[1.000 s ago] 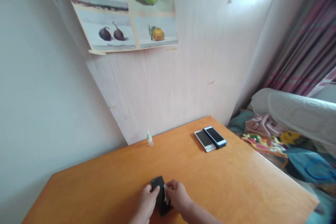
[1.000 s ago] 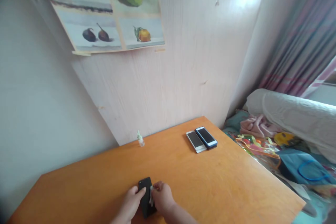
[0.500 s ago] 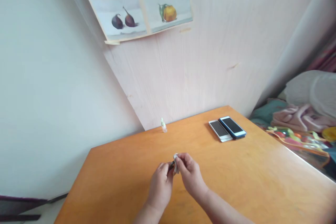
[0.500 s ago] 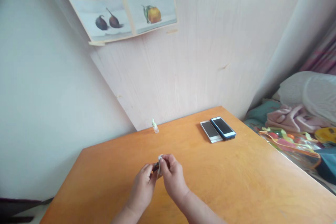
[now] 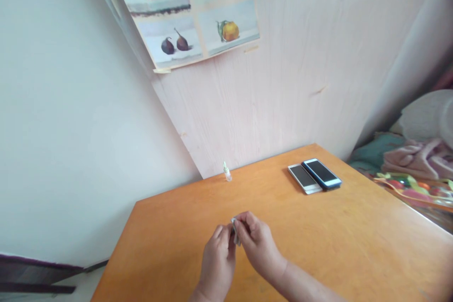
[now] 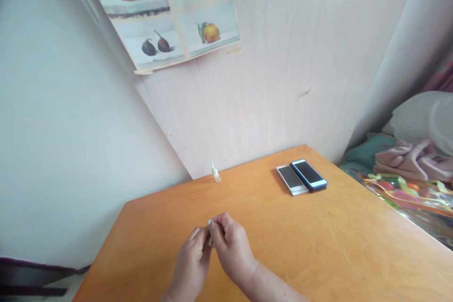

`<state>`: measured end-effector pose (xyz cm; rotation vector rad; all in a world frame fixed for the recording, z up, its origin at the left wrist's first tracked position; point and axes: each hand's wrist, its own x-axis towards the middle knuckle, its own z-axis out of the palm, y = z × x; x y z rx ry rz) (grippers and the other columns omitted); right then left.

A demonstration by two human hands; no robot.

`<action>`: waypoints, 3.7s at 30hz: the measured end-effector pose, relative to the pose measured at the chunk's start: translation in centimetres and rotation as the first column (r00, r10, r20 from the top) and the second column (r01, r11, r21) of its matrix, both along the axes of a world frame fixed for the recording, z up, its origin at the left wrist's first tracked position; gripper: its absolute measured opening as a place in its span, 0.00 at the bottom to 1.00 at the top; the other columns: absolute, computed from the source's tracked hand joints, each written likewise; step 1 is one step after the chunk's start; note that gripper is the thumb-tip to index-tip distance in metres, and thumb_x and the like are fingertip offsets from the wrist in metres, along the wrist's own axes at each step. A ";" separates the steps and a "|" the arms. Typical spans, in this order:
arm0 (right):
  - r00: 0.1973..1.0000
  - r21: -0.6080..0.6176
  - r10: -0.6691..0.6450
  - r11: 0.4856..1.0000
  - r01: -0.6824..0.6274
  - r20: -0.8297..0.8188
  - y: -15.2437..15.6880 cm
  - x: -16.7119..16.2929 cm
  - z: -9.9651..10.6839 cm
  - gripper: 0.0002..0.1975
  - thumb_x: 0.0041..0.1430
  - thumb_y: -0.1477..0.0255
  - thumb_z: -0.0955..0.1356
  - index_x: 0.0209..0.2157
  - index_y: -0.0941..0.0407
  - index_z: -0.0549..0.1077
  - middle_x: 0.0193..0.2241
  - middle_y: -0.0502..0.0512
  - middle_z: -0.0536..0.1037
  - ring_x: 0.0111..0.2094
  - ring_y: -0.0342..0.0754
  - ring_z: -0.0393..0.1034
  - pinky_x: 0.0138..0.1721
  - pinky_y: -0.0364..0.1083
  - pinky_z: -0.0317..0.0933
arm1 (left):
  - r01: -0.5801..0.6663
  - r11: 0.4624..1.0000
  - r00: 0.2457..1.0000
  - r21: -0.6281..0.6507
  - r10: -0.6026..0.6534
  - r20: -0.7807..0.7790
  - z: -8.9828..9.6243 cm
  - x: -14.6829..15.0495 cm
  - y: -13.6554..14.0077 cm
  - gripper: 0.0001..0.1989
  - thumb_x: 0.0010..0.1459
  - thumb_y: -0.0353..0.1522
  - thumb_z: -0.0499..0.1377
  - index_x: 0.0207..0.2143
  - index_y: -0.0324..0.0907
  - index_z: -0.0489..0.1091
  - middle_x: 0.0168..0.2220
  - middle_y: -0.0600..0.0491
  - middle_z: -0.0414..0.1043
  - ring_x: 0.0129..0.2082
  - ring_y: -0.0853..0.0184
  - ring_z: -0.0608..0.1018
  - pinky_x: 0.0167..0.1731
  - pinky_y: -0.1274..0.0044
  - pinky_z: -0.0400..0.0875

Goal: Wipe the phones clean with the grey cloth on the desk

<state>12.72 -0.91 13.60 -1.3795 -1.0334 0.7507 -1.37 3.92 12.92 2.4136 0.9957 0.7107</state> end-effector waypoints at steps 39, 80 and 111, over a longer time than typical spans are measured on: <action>0.932 -0.127 -0.074 0.991 0.030 -0.355 1.3 2.1 -2.2 0.21 0.55 0.50 0.69 0.26 0.54 0.67 0.19 0.47 0.68 0.22 0.43 0.61 0.26 0.43 0.55 | -0.137 0.911 0.959 -0.388 0.220 0.178 0.6 -0.2 0.1 0.15 0.64 0.45 0.53 0.34 0.44 0.69 0.31 0.52 0.72 0.32 0.64 0.74 0.33 0.75 0.67; 0.920 -0.259 -0.183 0.924 0.281 0.345 0.0 4.4 -3.0 0.18 0.65 0.52 0.59 0.32 0.50 0.69 0.28 0.50 0.77 0.30 0.48 0.71 0.30 0.44 0.53 | -0.008 0.966 0.990 0.259 0.044 -0.134 2.5 -1.1 0.3 0.10 0.66 0.36 0.54 0.46 0.48 0.73 0.36 0.52 0.77 0.38 0.62 0.76 0.38 0.71 0.64; 0.904 -0.303 0.010 0.944 0.133 0.427 0.4 2.1 -0.1 0.19 0.68 0.59 0.58 0.25 0.51 0.63 0.22 0.48 0.72 0.24 0.45 0.65 0.26 0.43 0.45 | -0.035 0.951 0.993 0.306 0.067 -0.097 1.5 -1.5 0.3 0.12 0.67 0.33 0.53 0.50 0.46 0.70 0.39 0.52 0.78 0.40 0.63 0.74 0.41 0.69 0.59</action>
